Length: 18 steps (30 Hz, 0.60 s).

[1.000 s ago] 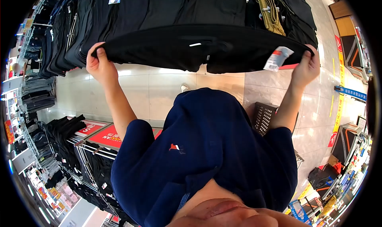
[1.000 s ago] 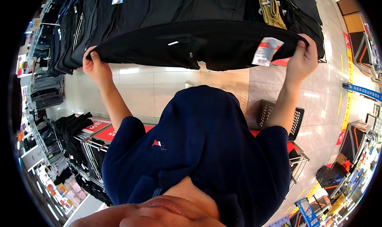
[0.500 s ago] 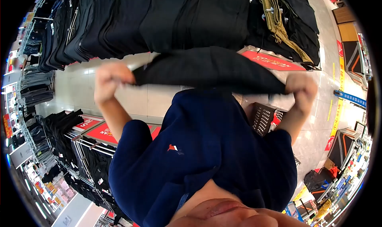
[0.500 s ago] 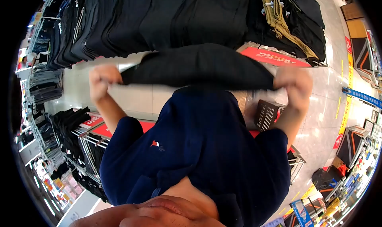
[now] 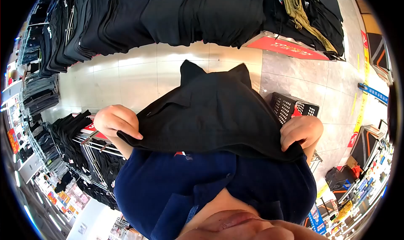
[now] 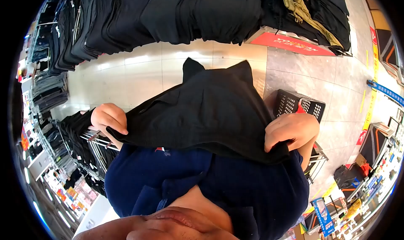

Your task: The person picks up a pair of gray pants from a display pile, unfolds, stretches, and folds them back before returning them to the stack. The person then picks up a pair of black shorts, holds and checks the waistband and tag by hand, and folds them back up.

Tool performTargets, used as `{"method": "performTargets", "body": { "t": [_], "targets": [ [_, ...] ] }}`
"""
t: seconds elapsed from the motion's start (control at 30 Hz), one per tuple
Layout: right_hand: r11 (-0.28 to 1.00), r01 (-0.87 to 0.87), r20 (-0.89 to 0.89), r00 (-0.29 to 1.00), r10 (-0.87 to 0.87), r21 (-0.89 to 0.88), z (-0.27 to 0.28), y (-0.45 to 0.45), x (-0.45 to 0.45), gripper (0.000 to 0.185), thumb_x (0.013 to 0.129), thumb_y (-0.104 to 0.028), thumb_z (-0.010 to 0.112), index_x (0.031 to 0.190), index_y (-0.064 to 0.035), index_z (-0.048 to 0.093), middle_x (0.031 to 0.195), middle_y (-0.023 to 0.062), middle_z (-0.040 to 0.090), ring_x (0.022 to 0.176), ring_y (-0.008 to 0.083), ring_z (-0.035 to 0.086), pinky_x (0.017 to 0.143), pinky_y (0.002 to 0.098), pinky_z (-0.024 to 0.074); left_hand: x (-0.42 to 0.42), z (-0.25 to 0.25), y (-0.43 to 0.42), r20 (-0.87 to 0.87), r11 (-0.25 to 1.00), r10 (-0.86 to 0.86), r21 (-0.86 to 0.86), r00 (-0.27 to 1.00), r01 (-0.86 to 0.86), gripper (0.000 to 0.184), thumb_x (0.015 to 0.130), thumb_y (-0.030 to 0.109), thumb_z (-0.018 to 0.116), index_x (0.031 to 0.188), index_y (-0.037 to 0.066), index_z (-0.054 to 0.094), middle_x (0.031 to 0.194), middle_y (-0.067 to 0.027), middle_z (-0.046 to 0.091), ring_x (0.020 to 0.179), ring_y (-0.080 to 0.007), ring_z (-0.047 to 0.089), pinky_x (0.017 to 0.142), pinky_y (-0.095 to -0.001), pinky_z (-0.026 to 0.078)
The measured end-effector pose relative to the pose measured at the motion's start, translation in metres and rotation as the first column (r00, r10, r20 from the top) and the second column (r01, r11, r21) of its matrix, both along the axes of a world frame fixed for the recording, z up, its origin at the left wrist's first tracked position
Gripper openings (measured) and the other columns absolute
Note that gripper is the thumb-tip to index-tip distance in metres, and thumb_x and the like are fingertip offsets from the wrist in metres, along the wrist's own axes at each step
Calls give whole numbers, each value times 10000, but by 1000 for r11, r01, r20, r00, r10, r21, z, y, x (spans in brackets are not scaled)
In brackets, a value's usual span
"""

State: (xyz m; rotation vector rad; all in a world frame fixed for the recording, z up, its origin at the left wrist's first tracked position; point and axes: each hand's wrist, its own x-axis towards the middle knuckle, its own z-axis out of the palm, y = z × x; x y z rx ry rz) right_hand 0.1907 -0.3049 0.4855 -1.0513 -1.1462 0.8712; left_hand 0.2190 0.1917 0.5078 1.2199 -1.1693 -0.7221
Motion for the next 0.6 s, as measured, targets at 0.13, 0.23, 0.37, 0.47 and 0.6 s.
{"method": "performTargets", "body": {
  "t": [0.13,0.23,0.37,0.47,0.6],
  "targets": [
    [873,478,50,874,-484,95,3,-2,-6,264,843,-212,640,892,45,675,707,144,645,585,270,597,518,351,435,-9,-7,6,-4,958,286,-23,958,-286,151,822,49,645,916,-61,688,755,-121,630,626,-225,592,548,-308,446],
    [503,861,245,474,-846,69,8,-6,-12,196,801,-133,615,810,60,642,668,137,634,555,229,563,510,318,405,-10,-18,8,197,671,730,-21,655,-741,203,839,153,651,831,-50,665,760,-123,626,643,-211,552,577,-309,417],
    [125,977,297,68,-953,176,-4,-4,-18,107,766,-11,580,831,67,612,736,147,631,624,201,557,570,294,425,-6,-48,-4,150,-2,988,-214,-35,-977,157,932,69,545,937,-70,618,875,-103,633,761,-143,552,706,-246,426],
    [-222,947,327,-291,-899,233,-5,-14,-11,96,840,13,567,896,86,595,836,146,619,761,190,569,723,266,448,2,-46,-21,151,-145,969,-284,-193,-948,168,952,75,535,962,-74,612,925,-90,635,796,-118,557,753,-220,427],
    [-256,941,305,-316,-898,222,-5,-23,3,134,916,-50,587,944,80,606,886,86,633,793,121,556,757,225,438,10,-51,-19,86,-208,966,-307,-245,-929,186,949,107,569,966,-71,618,918,-93,640,813,-123,572,766,-219,438]
  ]
}}
